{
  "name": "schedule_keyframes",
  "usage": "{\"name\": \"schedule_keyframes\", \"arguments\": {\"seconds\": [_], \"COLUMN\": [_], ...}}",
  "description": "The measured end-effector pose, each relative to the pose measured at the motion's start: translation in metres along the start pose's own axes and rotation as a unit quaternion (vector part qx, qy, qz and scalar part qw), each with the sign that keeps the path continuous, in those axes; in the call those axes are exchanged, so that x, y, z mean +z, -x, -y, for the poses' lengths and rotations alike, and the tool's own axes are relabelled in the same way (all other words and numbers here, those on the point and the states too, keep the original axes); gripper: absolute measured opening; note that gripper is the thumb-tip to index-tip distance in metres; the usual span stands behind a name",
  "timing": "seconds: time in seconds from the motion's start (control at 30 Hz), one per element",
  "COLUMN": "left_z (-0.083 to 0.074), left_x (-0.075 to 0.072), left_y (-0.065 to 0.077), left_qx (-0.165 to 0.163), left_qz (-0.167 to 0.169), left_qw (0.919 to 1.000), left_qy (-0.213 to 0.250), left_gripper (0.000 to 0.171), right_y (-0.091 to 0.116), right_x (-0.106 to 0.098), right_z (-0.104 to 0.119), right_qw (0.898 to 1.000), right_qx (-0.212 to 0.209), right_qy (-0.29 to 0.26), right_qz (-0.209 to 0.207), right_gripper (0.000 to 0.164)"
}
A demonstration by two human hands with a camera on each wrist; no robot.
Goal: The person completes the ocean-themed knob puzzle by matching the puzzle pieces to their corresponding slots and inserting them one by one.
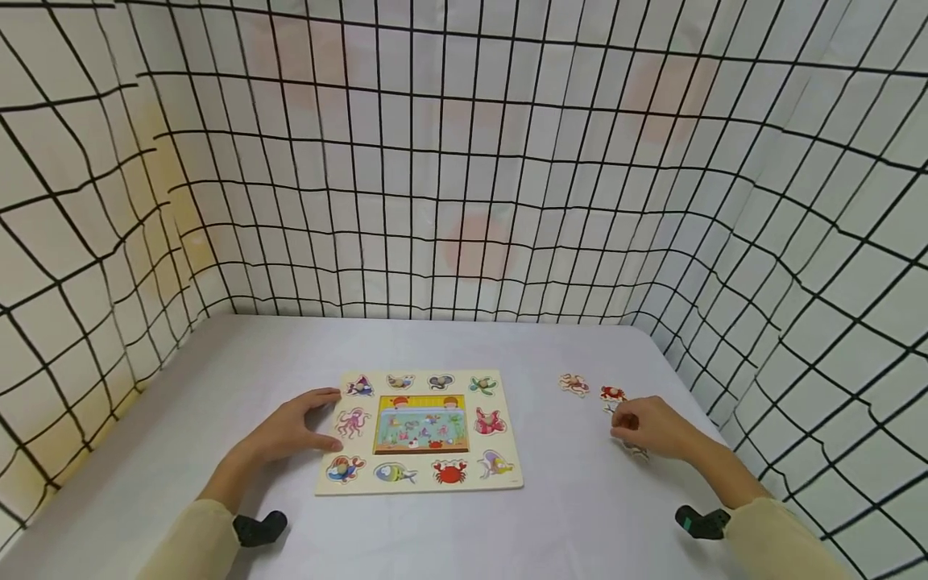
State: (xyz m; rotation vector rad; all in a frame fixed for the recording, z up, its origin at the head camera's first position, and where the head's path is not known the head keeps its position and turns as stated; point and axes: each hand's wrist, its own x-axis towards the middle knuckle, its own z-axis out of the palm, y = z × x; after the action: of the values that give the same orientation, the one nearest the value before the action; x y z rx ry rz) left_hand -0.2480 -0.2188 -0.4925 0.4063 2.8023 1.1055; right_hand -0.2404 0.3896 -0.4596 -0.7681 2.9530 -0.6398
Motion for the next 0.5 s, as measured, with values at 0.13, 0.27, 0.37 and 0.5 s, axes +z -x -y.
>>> {"name": "schedule_keyframes", "arguments": {"seconds": [0.13, 0.27, 0.37, 0.5], "left_z": [-0.001, -0.002, -0.002, -0.002], "left_x": [-0.001, -0.001, -0.001, -0.002], "left_y": [0.001, 0.001, 0.001, 0.003], "left_qx": [-0.005, 0.000, 0.000, -0.003], "left_qz": [0.003, 0.004, 0.003, 0.004], "left_qw": [1.0000, 1.0000, 1.0000, 1.0000], "left_qy": [0.005, 0.006, 0.006, 0.006], "left_gripper": [0.095, 0.094, 0.093, 0.093], "right_y": [0.011, 0.021, 0.027, 0.030], "right_x": [0.004, 0.005, 0.006, 0.004], "right_z": [-0.014, -0.023, -0.025, -0.024], "right_qw": [1.000, 0.999, 0.999, 0.999], "right_qx": [0.017, 0.034, 0.040, 0.035], "right_qy": [0.015, 0.019, 0.015, 0.004], "right_qz": [0.001, 0.000, 0.005, 0.013], "right_gripper": [0.008, 0.010, 0.012, 0.010]}}
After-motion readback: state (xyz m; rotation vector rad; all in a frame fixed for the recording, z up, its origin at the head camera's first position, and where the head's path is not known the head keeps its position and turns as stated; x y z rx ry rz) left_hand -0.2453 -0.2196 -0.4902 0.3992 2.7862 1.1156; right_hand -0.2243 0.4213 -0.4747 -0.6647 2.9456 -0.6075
